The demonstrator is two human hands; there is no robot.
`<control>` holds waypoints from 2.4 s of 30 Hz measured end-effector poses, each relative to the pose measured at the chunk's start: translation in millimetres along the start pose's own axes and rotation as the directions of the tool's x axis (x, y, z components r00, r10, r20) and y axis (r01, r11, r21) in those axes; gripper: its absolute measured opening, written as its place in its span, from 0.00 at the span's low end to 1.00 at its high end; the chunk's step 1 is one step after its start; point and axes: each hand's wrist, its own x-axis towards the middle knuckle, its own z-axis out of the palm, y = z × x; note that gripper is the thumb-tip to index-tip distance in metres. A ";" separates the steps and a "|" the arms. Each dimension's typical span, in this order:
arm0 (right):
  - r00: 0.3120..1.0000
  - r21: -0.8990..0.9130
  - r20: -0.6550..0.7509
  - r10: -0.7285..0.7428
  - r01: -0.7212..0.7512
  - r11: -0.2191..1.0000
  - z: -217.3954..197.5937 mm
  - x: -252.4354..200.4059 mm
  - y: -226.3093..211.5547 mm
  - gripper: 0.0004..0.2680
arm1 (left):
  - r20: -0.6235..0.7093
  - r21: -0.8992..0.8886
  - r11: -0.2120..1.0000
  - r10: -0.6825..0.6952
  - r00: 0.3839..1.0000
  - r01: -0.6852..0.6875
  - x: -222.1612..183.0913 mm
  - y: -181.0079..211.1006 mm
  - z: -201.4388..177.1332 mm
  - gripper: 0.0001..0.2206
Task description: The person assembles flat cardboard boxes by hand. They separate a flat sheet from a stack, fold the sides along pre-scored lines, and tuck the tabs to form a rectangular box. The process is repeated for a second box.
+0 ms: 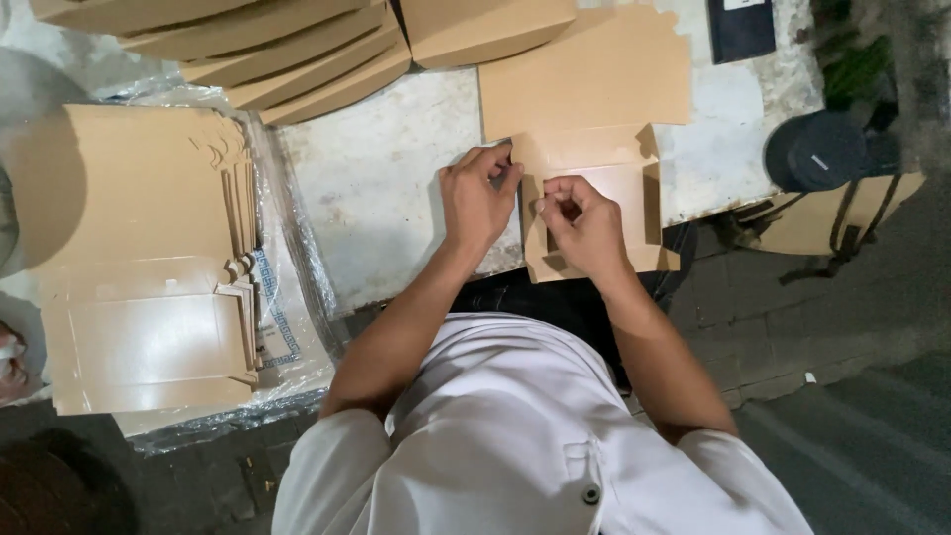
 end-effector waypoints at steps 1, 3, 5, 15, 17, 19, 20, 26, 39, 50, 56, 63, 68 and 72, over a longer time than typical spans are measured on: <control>0.998 -0.101 0.014 -0.058 0.059 0.993 0.5 0.5 -4.8 0.10 | -0.050 0.050 0.998 0.043 0.998 -0.040 -1.1 -1.2 2.0 0.09; 0.992 -0.177 0.083 -0.093 0.106 0.978 -7.1 7.1 -38.7 0.15 | -0.069 0.081 0.988 0.141 0.988 -0.135 -0.6 0.3 1.0 0.09; 0.981 -0.245 0.159 -0.108 0.145 0.958 -11.3 12.5 -47.0 0.21 | -0.074 0.112 0.970 0.226 0.971 -0.218 2.2 0.3 2.9 0.10; 0.968 -0.216 0.168 -0.188 0.222 0.951 -15.4 26.1 -12.5 0.17 | 0.151 0.274 0.809 0.497 0.854 -0.520 23.5 -6.5 2.4 0.11; 0.971 -0.189 0.160 -0.180 0.209 0.960 -15.7 29.2 -7.8 0.17 | 0.143 0.288 0.800 0.508 0.849 -0.527 25.6 -8.6 4.4 0.10; 0.975 -0.154 0.133 -0.180 0.199 0.968 -15.5 31.3 -4.0 0.17 | 0.144 0.321 0.781 0.518 0.843 -0.535 24.9 -12.7 6.2 0.11; 0.976 -0.152 0.134 -0.169 0.189 0.970 -13.1 31.0 1.1 0.17 | 0.152 0.318 0.784 0.513 0.845 -0.533 25.0 -12.0 2.1 0.11; 0.976 -0.114 0.044 -0.212 0.216 0.970 -8.2 29.9 7.0 0.14 | 0.139 0.424 0.730 0.532 0.835 -0.536 24.1 -5.3 -0.5 0.11; 0.987 0.327 -0.119 -0.110 0.143 0.934 -92.5 -1.0 -10.0 0.10 | 0.182 0.322 0.737 0.567 0.803 -0.594 13.4 -3.4 -2.3 0.13; 0.962 -0.297 -0.248 0.116 -0.189 0.936 -119.5 1.8 50.9 0.21 | 0.317 0.055 0.836 0.504 0.803 -0.546 -23.4 -11.3 -35.9 0.11; 0.906 -0.021 -0.412 0.093 -0.111 0.994 -98.0 -2.4 64.3 0.17 | 0.136 0.187 0.967 0.149 0.979 -0.173 -17.2 18.4 -44.6 0.18; 0.898 0.012 -0.433 -0.082 0.096 0.995 -76.8 -15.0 41.0 0.08 | 0.171 -0.077 0.984 -0.144 0.975 0.159 -2.8 33.0 -35.9 0.28; 0.938 -0.063 -0.275 -0.211 0.201 0.977 -83.0 -5.6 31.5 0.07 | 0.180 -0.100 0.961 -0.238 0.954 0.258 2.0 31.1 -36.3 0.27; 0.960 -0.043 -0.196 -0.201 0.196 0.980 -85.2 8.3 28.3 0.07 | 0.177 -0.082 0.969 -0.218 0.960 0.235 4.6 26.0 -35.7 0.26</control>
